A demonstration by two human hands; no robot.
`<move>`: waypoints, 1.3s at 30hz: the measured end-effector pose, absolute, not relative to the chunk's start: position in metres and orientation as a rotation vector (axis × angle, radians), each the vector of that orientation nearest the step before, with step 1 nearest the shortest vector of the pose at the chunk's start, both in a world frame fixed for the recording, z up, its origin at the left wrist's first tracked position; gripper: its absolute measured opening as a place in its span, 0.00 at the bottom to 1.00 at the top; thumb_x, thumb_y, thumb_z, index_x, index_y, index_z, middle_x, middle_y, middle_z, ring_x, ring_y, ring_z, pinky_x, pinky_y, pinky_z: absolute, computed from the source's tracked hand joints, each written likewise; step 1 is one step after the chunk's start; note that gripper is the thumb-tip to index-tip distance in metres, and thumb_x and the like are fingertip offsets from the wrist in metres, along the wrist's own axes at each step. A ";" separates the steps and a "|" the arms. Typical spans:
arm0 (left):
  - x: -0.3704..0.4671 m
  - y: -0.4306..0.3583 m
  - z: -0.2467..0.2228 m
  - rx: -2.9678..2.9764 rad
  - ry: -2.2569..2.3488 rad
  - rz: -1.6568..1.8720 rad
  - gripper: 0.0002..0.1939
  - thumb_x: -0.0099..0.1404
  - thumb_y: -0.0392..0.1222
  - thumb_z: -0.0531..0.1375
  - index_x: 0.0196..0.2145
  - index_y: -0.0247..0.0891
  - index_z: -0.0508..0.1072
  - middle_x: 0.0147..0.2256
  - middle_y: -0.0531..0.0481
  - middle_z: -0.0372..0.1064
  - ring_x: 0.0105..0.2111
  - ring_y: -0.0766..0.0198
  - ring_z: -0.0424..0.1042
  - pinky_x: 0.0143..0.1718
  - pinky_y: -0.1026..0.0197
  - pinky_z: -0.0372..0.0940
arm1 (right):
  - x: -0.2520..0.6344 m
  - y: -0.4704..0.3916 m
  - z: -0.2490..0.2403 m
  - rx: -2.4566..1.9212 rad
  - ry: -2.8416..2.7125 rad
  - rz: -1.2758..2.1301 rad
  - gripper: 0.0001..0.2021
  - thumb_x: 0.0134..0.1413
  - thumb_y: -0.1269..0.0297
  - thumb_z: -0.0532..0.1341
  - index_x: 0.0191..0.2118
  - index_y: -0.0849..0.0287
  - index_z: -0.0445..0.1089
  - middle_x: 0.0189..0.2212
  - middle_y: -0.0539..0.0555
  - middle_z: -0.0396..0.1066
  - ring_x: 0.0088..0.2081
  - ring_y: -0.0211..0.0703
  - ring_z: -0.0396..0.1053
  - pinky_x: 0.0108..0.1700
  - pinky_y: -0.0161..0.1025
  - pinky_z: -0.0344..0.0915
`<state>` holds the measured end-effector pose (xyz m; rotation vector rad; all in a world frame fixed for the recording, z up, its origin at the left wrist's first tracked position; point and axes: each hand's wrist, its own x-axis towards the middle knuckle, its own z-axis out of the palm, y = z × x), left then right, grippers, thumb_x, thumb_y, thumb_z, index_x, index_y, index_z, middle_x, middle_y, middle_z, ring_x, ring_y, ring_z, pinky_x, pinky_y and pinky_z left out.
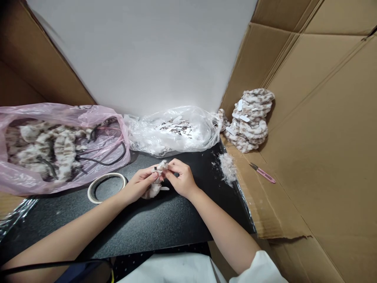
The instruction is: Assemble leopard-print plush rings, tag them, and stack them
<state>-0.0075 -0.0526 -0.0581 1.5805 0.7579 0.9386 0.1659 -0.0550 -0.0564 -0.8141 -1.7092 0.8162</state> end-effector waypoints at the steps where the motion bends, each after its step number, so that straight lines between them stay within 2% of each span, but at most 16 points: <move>1: -0.007 -0.052 -0.059 1.562 0.765 0.933 0.22 0.64 0.59 0.56 0.28 0.35 0.74 0.32 0.47 0.68 0.32 0.64 0.65 0.36 0.63 0.62 | 0.167 -0.055 -0.056 -0.821 -1.740 0.789 0.13 0.60 0.63 0.57 0.25 0.57 0.72 0.27 0.52 0.66 0.32 0.40 0.66 0.36 0.38 0.63; 7: -0.009 -0.048 -0.061 1.572 0.852 0.890 0.24 0.63 0.61 0.56 0.28 0.35 0.72 0.30 0.49 0.66 0.30 0.65 0.63 0.34 0.63 0.61 | 0.172 -0.056 -0.051 -0.818 -1.856 0.756 0.12 0.61 0.62 0.56 0.30 0.57 0.74 0.33 0.54 0.69 0.38 0.44 0.68 0.44 0.42 0.65; 11: -0.013 -0.046 -0.061 1.611 0.871 0.859 0.23 0.64 0.60 0.55 0.29 0.34 0.73 0.30 0.51 0.63 0.29 0.67 0.61 0.31 0.65 0.58 | 0.175 -0.054 -0.050 -0.876 -1.606 0.839 0.11 0.61 0.59 0.57 0.43 0.55 0.74 0.35 0.54 0.70 0.39 0.43 0.68 0.44 0.41 0.66; 13: -0.013 -0.046 -0.061 1.625 0.860 0.844 0.23 0.65 0.58 0.55 0.29 0.34 0.73 0.30 0.51 0.63 0.28 0.67 0.61 0.30 0.65 0.58 | 0.177 -0.052 -0.051 -0.912 -1.467 0.854 0.12 0.59 0.59 0.59 0.46 0.54 0.73 0.35 0.53 0.70 0.38 0.42 0.68 0.43 0.40 0.66; 21: -0.013 -0.047 -0.062 1.669 0.792 0.790 0.21 0.67 0.55 0.54 0.30 0.34 0.73 0.32 0.50 0.61 0.30 0.67 0.61 0.30 0.65 0.57 | 0.175 -0.051 -0.052 -0.880 -1.491 0.870 0.06 0.54 0.60 0.64 0.36 0.56 0.76 0.32 0.52 0.71 0.35 0.41 0.69 0.39 0.39 0.66; 33: -0.012 -0.049 -0.059 1.672 0.743 0.800 0.21 0.66 0.55 0.55 0.30 0.34 0.73 0.35 0.47 0.66 0.35 0.64 0.66 0.37 0.63 0.62 | 0.167 -0.050 -0.059 -0.902 -1.417 1.136 0.07 0.45 0.61 0.67 0.29 0.58 0.73 0.27 0.50 0.70 0.30 0.39 0.68 0.33 0.36 0.67; 39: -0.012 -0.049 -0.061 1.657 0.738 0.795 0.19 0.66 0.53 0.55 0.29 0.34 0.74 0.37 0.46 0.66 0.36 0.63 0.66 0.40 0.61 0.63 | 0.167 -0.048 -0.064 -0.912 -1.504 1.069 0.04 0.47 0.64 0.66 0.27 0.58 0.74 0.24 0.48 0.66 0.28 0.36 0.64 0.31 0.35 0.63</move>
